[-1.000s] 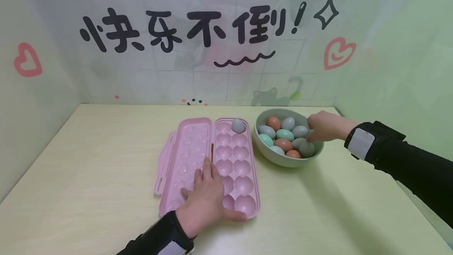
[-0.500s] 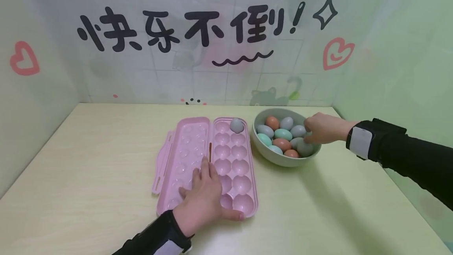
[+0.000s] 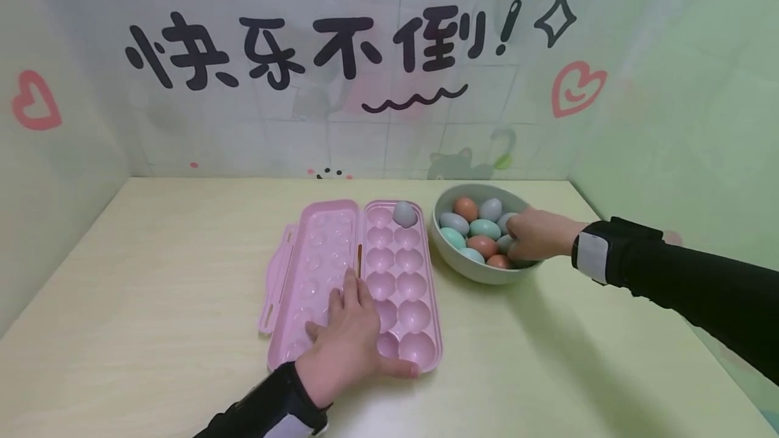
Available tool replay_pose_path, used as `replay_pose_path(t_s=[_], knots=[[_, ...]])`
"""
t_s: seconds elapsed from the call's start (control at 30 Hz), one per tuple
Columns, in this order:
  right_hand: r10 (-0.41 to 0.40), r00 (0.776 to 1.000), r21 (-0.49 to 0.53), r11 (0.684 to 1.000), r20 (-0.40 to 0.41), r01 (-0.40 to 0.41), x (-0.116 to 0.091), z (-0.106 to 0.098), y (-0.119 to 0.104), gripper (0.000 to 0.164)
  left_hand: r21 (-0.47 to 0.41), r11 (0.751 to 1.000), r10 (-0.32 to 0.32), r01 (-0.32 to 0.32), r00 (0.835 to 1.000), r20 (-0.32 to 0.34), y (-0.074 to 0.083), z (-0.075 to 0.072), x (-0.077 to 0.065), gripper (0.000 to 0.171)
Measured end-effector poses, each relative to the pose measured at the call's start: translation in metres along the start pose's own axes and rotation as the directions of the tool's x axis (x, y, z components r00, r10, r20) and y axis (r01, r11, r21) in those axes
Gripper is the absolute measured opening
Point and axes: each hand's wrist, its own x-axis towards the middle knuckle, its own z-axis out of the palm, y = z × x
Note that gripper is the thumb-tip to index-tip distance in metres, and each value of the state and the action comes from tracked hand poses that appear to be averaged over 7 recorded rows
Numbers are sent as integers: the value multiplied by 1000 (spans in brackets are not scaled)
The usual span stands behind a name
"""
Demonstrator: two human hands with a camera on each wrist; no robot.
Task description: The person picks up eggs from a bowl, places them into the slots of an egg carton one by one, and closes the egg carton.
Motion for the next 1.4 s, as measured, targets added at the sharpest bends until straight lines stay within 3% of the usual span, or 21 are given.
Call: replay_pose_path(t_s=[0.23,0.7,1.03,1.4], knots=[[-49,998,-15,999,-45,48,6,5,-6,25,-3,1000,-9,9,1000,5,-1,0,-2,151],[-29,1000,48,998,-10,30,2,4,4,27,3,1000,-3,3,1000,4,0,1,0,151],[-59,998,56,997,-38,61,3,7,7,28,1,1000,-10,10,1000,9,0,0,-1,149],[-39,997,70,997,-62,43,0,10,11,26,-5,1000,-4,4,1000,4,1,0,-2,150]])
